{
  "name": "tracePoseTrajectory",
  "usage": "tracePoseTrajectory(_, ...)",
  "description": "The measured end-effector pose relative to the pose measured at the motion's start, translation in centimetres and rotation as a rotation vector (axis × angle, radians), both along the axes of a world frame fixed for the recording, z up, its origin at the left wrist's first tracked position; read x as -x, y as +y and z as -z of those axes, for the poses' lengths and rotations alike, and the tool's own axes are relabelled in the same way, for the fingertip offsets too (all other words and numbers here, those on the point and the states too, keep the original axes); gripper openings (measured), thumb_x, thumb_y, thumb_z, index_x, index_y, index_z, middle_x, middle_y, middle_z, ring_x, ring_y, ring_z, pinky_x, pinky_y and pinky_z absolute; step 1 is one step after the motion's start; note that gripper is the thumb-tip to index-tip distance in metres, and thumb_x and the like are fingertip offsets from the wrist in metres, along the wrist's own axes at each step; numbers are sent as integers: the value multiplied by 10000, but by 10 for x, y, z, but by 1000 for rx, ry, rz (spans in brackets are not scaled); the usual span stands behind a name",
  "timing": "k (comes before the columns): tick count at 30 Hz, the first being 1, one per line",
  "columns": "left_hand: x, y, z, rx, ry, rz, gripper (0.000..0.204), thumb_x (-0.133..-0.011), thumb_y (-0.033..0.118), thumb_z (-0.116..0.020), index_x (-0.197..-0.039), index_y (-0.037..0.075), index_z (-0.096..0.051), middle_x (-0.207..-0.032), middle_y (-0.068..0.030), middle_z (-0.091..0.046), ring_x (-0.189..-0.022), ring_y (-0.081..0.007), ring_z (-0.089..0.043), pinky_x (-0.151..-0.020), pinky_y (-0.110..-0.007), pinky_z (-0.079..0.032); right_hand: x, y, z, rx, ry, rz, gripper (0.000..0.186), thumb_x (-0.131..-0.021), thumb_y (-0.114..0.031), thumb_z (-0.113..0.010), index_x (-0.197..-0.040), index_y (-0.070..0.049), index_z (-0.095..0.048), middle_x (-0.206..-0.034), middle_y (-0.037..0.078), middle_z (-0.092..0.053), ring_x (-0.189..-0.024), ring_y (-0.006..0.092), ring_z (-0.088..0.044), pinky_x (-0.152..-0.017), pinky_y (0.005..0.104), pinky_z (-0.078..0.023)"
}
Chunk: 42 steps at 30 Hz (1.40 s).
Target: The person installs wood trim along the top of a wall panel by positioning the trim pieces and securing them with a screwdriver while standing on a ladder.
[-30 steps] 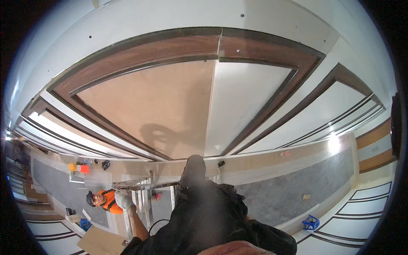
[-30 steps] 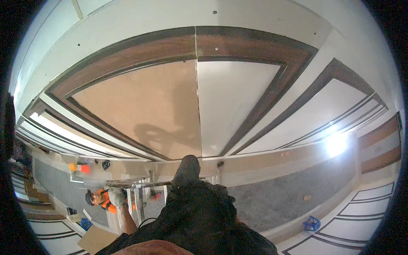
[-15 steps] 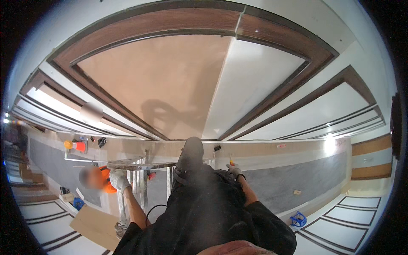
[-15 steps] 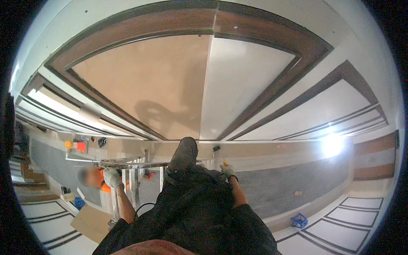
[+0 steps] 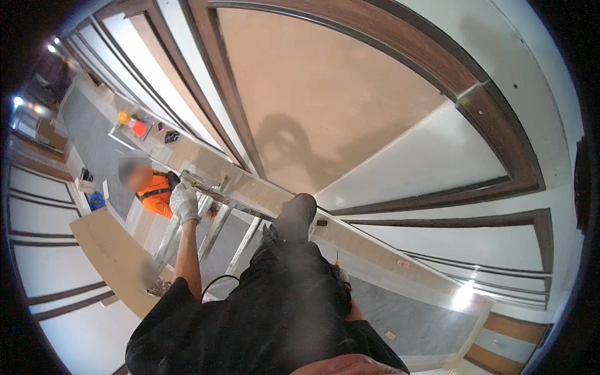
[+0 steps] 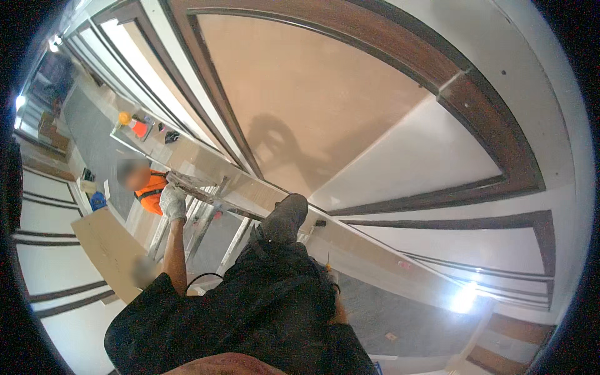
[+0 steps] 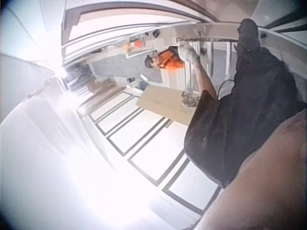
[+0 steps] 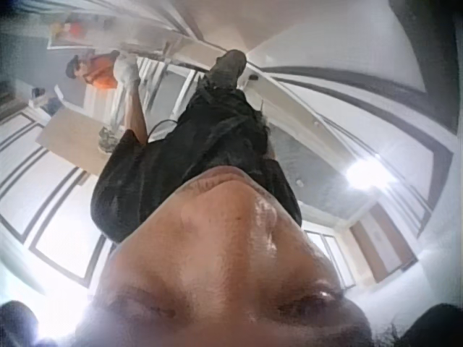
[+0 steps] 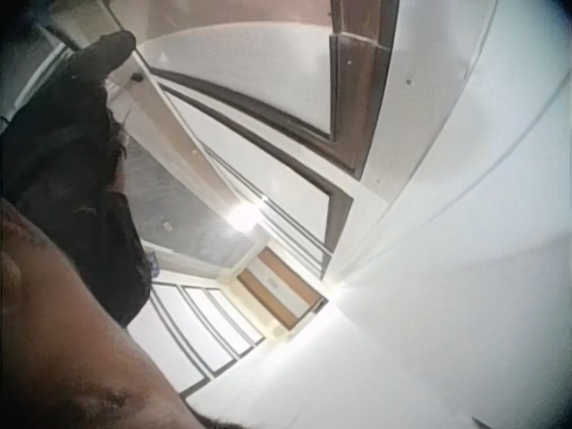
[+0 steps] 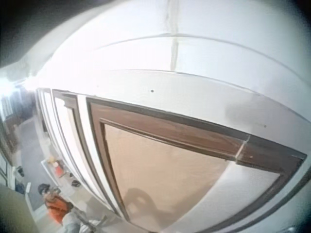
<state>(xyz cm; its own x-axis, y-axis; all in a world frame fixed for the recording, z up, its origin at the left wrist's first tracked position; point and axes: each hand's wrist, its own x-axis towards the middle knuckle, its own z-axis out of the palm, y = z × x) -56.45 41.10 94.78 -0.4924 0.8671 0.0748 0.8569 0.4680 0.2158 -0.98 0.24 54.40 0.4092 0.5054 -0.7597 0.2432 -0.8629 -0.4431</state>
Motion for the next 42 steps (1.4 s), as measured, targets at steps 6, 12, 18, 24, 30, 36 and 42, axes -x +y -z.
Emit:
tracePoseTrajectory(6, -10, -3, -11, -83, 32, -19, 524, -1039, 459, -418, -894, 85, -756, -884, -208, -724, -835, -411, -709, -776, -537, -543, -2, 7, -16, 58, 16, -57, 623, -884, -633, -667, -1018, -29, -741, -856, 136, -747, -797, 227, -689, -692, 429, -517)
tracePoseTrajectory(12, 2, -3, 13, -87, 64, 42, 503, -1031, 445, -438, -910, 75, -756, -867, -221, -726, -815, -422, -711, -768, -543, -552, -13, 9, -1, 62, -66, -127, 641, -886, -645, -663, -1037, -28, -744, -870, 146, -751, -803, 243, -701, -698, 435, -520)
tracePoseTrajectory(18, -2, 0, -2, -71, 47, 64, 450, -1006, 411, -469, -975, 66, -757, -901, -233, -725, -861, -430, -705, -799, -554, -544, 5, 30, -32, -150, 316, 326, 582, -892, -572, -699, -985, 1, -739, -837, 133, -745, -792, 262, -709, -692, 436, -520)
tracePoseTrajectory(24, -19, 3, -17, 12, -62, 2, 435, -958, 385, -490, -963, 27, -738, -953, -253, -719, -905, -458, -685, -796, -554, -523, -4, 16, -18, -59, 11, 106, 474, -885, -459, -766, -923, 12, -726, -761, 56, -694, -703, 179, -617, -653, 387, -502)
tracePoseTrajectory(30, -27, 2, -31, -73, -29, 139, 399, -946, 360, -515, -940, 21, -727, -956, -262, -712, -889, -460, -681, -784, -557, -519, 36, 21, -47, -112, 150, 276, 439, -881, -427, -777, -950, 4, -726, -763, 45, -688, -705, 171, -607, -657, 373, -499)
tracePoseTrajectory(36, 7, 1, 11, -151, 14, 97, 347, -915, 310, -571, -900, 6, -738, -874, -255, -717, -814, -451, -696, -724, -538, -533, 26, 32, -74, -34, 146, 324, 394, -880, -386, -774, -973, -5, -731, -787, 39, -695, -745, 159, -619, -671, 365, -499)
tracePoseTrajectory(42, -9, 0, -2, -74, -23, 135, 314, -900, 273, -561, -869, 8, -726, -858, -256, -711, -778, -454, -690, -696, -555, -533, 9, 13, -43, -36, 87, 188, 566, -848, -549, -711, -1049, -21, -739, -918, 179, -742, -877, 304, -712, -784, 433, -526)
